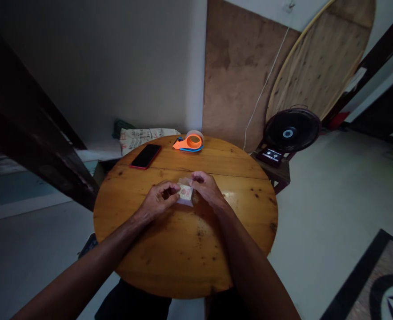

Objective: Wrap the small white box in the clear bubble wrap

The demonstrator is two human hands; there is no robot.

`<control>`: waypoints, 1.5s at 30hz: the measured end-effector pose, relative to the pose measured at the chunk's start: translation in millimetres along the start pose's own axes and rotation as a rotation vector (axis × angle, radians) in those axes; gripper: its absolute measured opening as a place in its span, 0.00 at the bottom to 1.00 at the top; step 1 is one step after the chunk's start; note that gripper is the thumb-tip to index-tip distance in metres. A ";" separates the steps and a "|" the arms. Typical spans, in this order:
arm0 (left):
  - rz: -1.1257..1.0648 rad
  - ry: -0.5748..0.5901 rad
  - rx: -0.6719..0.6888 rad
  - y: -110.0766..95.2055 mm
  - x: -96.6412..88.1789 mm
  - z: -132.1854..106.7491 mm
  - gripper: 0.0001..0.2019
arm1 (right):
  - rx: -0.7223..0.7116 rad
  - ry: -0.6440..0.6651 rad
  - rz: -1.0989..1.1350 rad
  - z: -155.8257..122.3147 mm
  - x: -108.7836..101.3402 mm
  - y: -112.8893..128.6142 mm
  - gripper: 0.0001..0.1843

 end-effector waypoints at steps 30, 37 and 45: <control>0.509 -0.067 0.341 -14.5 3.5 -9.0 0.11 | -0.198 0.181 -0.389 -14.0 12.2 24.9 0.12; 0.453 -0.055 0.297 -15.2 3.4 -7.7 0.10 | -0.452 0.384 -0.786 -24.8 13.9 47.9 0.14; 0.447 -0.064 0.222 -15.6 3.5 -6.6 0.09 | -0.502 0.319 -0.891 -27.3 7.3 47.0 0.12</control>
Point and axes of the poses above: each hand's wrist, its own z-axis towards the middle knuckle, its own x-axis out of the palm, y = z × x, the point moved 4 cm from there along z, towards the middle knuckle, and after that the axes turned 5 degrees about -x, right-handed, at the moved point
